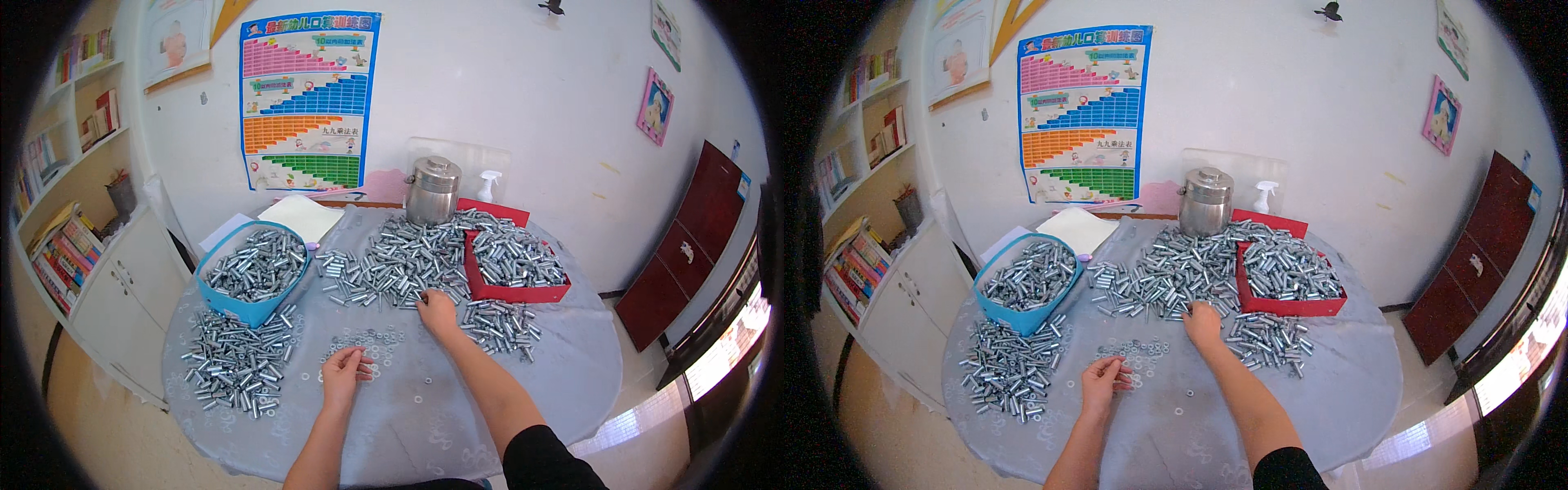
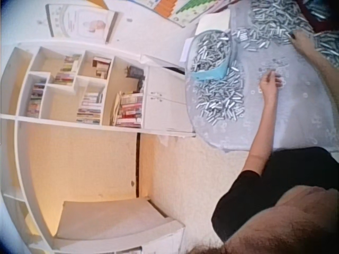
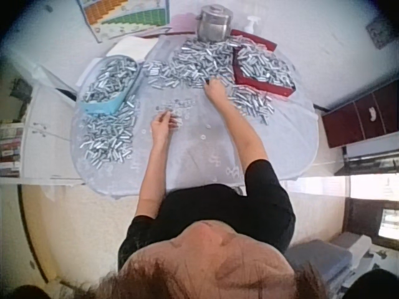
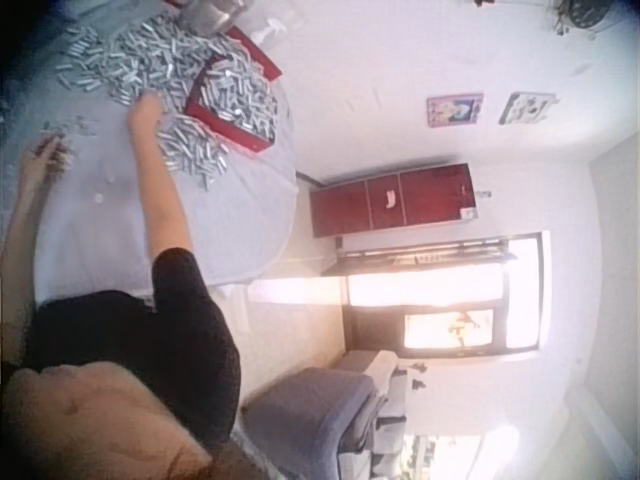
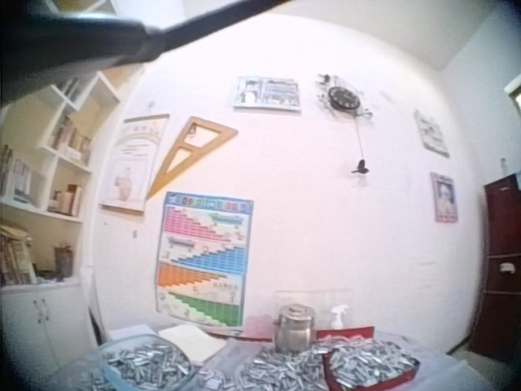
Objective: The person sits at a table covered with a grey cloth and assembles small metal fasteners by hand. They repeatedly pick up cylindrical metal pieces and small washers, slide the washers onto the cylinders, and place the assembled units into a blue plastic basket. The table also holds a red box and a metal container filled with loose parts.
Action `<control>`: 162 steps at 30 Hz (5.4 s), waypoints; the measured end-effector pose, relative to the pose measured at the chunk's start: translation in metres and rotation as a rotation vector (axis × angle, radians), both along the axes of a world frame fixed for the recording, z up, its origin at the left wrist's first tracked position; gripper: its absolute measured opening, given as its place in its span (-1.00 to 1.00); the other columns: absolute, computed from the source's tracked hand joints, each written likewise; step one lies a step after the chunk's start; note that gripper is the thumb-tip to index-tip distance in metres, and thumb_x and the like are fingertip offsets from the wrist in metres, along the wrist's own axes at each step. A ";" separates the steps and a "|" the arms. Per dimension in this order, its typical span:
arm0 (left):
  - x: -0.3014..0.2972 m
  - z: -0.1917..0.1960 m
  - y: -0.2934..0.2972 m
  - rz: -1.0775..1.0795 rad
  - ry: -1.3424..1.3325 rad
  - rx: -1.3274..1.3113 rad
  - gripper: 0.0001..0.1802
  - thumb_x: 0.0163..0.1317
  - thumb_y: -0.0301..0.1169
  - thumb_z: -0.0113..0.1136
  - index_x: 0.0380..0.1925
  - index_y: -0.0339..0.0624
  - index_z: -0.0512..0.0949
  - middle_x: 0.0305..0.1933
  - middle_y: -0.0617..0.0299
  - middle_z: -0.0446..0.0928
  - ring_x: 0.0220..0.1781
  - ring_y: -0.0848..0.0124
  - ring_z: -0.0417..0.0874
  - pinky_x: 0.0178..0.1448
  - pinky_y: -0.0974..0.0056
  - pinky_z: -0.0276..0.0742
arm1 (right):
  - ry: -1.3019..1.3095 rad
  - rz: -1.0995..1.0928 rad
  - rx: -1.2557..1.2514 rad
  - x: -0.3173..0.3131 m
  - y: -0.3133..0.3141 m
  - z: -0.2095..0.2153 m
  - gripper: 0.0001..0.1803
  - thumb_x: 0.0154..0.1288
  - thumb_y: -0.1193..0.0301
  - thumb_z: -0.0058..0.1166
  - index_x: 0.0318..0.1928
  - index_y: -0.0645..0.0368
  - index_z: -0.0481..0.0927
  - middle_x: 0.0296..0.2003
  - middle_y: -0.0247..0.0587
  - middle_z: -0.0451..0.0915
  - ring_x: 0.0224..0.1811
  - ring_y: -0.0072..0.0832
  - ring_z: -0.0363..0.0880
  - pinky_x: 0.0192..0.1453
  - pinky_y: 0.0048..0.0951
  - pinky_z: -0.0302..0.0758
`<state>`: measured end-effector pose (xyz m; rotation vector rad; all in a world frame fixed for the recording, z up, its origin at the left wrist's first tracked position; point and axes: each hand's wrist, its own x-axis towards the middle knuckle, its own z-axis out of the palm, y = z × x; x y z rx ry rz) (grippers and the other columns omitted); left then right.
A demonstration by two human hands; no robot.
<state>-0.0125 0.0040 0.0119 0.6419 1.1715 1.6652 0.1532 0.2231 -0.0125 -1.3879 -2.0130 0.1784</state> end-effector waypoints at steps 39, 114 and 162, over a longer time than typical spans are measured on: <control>0.029 -0.001 -0.003 -0.008 0.204 0.097 -0.79 0.18 -0.45 0.17 -0.18 -0.29 0.58 -0.26 0.20 0.61 -0.26 0.53 0.59 -0.21 0.46 0.52 | 0.490 0.460 -0.621 0.012 -0.151 0.033 -0.74 0.11 0.34 0.24 -0.24 0.26 0.63 -0.43 -0.36 0.58 -0.38 -0.68 0.46 -0.30 -0.62 0.40; 0.002 -0.006 0.001 0.253 -0.033 0.045 -0.82 0.16 -0.51 0.19 -0.24 -0.33 0.52 -0.34 0.13 0.60 -0.47 0.56 0.53 -0.36 0.48 0.54 | 0.053 0.319 -0.147 -0.016 -0.151 0.014 -0.78 -0.05 0.37 0.23 -0.34 0.09 0.54 -0.37 -0.35 0.60 -0.25 -0.31 0.51 -0.15 -0.26 0.32; 0.004 0.008 -0.007 0.020 -0.286 -0.113 -0.83 0.16 -0.48 0.19 -0.31 -0.37 0.48 -0.31 0.01 0.58 -0.38 0.30 0.64 -0.27 0.27 0.66 | 0.721 0.472 -0.311 -0.018 -0.161 0.026 -0.80 0.10 0.46 0.19 -0.21 0.17 0.63 -0.31 -0.19 0.61 -0.29 -0.48 0.55 -0.16 -0.50 0.46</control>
